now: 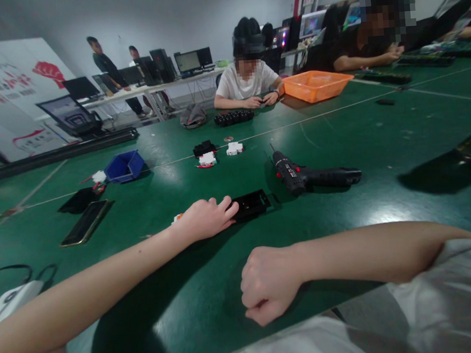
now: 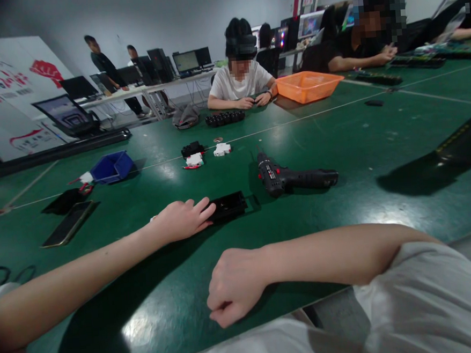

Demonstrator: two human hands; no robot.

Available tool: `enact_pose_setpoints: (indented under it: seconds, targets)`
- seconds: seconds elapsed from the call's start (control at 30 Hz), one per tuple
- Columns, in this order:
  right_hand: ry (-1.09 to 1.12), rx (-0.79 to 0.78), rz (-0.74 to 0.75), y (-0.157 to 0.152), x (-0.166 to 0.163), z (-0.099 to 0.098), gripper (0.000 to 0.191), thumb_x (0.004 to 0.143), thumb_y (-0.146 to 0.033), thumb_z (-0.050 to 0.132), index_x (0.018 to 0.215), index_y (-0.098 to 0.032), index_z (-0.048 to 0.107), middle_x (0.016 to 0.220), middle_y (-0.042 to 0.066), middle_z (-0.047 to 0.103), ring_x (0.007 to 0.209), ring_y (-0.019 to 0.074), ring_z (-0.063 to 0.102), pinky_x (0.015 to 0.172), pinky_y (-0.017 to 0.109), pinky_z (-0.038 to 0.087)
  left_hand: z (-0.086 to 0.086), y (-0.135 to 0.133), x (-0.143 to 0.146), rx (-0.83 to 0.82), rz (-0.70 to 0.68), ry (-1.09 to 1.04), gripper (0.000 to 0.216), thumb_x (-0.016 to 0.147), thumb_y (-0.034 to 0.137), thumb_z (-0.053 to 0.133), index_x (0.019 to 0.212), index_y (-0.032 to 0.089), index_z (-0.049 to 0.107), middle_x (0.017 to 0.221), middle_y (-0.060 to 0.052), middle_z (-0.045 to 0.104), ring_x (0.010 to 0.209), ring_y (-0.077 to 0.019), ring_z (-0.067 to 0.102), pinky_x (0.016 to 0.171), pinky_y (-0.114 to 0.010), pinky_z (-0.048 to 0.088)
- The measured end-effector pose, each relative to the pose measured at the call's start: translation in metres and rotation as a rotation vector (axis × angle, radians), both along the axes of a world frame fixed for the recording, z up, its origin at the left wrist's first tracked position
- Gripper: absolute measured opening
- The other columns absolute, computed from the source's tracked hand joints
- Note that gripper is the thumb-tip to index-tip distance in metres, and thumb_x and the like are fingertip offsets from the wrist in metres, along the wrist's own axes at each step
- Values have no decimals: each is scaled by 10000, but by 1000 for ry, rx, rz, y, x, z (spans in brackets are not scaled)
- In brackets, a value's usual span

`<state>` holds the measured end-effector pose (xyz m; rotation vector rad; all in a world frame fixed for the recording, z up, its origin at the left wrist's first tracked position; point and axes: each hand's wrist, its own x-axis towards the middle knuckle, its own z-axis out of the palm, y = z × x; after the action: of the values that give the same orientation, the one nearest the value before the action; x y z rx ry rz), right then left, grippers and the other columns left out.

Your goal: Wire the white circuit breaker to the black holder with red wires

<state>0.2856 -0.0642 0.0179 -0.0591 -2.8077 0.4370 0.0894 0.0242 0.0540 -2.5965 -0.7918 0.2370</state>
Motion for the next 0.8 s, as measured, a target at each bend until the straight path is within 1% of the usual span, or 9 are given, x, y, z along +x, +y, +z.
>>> enact_pose_setpoints:
  seconds: [0.1, 0.2, 0.3, 0.43, 0.63, 0.8]
  targets:
    - [-7, -1, 9, 0, 0, 1, 335, 841, -328, 682, 540, -221, 583, 574, -51, 682, 552, 116, 599, 447, 285, 258, -4, -3, 1, 47, -12, 1, 410, 1047, 430, 399, 1356, 190, 520, 1210, -154, 627, 748, -214, 684, 533, -284, 410]
    - [-23, 1, 8, 0, 0, 2, 333, 849, -323, 677, 545, -222, 586, 574, -47, 682, 557, 118, 600, 453, 283, 263, -7, -3, 0, 68, -19, -23, 401, 1051, 426, 387, 1349, 196, 524, 1178, -148, 635, 717, -201, 681, 528, -276, 403]
    - [-27, 0, 8, 0, 0, 2, 332, 849, -322, 678, 546, -222, 586, 573, -46, 681, 561, 119, 604, 456, 281, 269, -10, -1, -1, 86, -27, -29, 384, 1058, 406, 363, 1330, 197, 537, 1130, -137, 646, 697, -190, 677, 522, -267, 395]
    - [-19, -4, 10, 0, 0, 1, 337, 846, -328, 680, 542, -219, 584, 569, -44, 680, 550, 117, 599, 445, 282, 255, -13, 0, -2, 117, -8, -47, 371, 1059, 363, 347, 1325, 193, 542, 1116, -143, 651, 682, -186, 677, 514, -266, 393]
    - [-16, 4, 13, 0, 0, 1, 333, 844, -322, 677, 544, -216, 579, 568, -40, 683, 548, 115, 605, 446, 277, 245, -13, 2, -5, 154, 104, -59, 359, 1043, 286, 346, 1315, 165, 546, 1127, -167, 644, 696, -199, 695, 508, -271, 402]
    - [-9, 7, 6, 0, 0, 1, 342, 841, -325, 677, 533, -217, 573, 568, -45, 680, 552, 112, 607, 447, 280, 257, -12, 11, -9, 154, 267, -52, 378, 1051, 294, 287, 1253, 142, 568, 1022, -148, 651, 712, -224, 720, 524, -265, 429]
